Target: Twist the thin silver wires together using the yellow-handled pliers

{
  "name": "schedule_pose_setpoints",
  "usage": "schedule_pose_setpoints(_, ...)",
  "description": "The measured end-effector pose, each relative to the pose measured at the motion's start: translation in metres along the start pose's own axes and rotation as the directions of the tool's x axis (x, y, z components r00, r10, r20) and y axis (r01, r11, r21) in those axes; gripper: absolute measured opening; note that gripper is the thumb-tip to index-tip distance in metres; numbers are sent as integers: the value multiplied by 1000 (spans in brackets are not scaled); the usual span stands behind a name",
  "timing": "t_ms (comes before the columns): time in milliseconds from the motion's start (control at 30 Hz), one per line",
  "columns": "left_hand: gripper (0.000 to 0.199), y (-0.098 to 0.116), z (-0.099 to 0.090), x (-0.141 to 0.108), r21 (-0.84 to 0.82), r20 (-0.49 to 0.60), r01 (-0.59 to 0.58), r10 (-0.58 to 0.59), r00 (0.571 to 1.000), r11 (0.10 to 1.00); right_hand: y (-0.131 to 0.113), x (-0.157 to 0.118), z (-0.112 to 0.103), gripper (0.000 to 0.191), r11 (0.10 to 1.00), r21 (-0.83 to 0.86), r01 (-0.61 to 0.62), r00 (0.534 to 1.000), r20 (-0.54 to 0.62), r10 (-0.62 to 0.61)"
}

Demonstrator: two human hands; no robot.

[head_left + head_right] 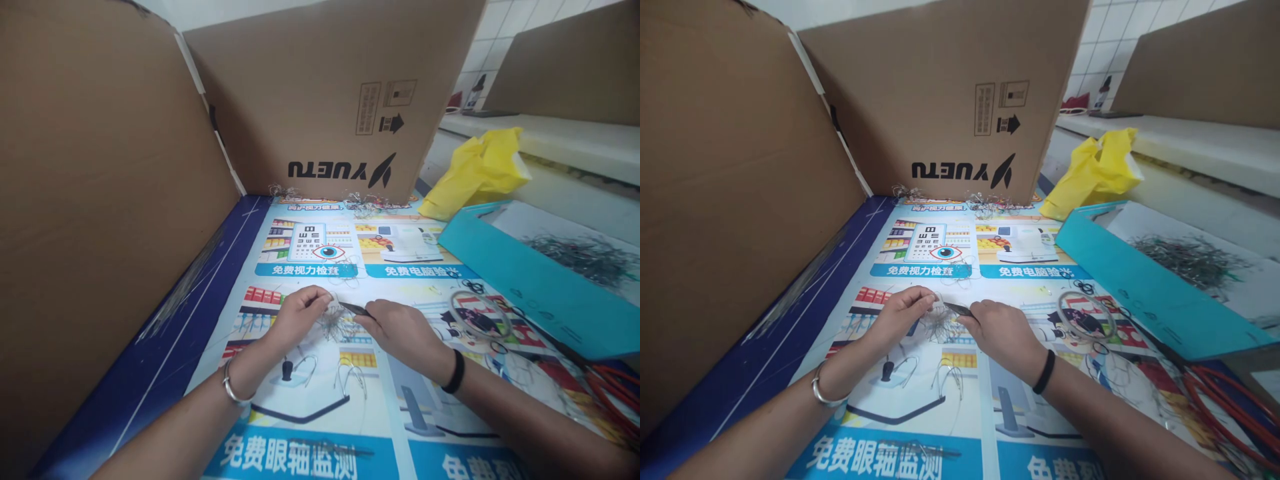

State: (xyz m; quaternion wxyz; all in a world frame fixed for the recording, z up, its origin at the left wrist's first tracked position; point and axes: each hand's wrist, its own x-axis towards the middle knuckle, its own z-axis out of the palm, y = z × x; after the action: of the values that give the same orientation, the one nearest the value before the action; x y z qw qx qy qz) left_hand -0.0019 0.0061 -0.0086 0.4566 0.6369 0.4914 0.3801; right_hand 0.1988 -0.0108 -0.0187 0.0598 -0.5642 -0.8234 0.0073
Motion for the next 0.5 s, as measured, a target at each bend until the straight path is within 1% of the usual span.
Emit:
schedule_pose_setpoints(333, 22, -4, -2, 1, -5, 19, 6, -6, 1000, 1000, -1, -2, -1, 39, 1000, 13, 10, 1000, -1, -10)
schedule_pose_setpoints(500, 19, -6, -1, 1, -12, -7, -25, 25, 1000, 1000, 0, -2, -1, 40, 1000, 18, 22, 1000, -13, -22)
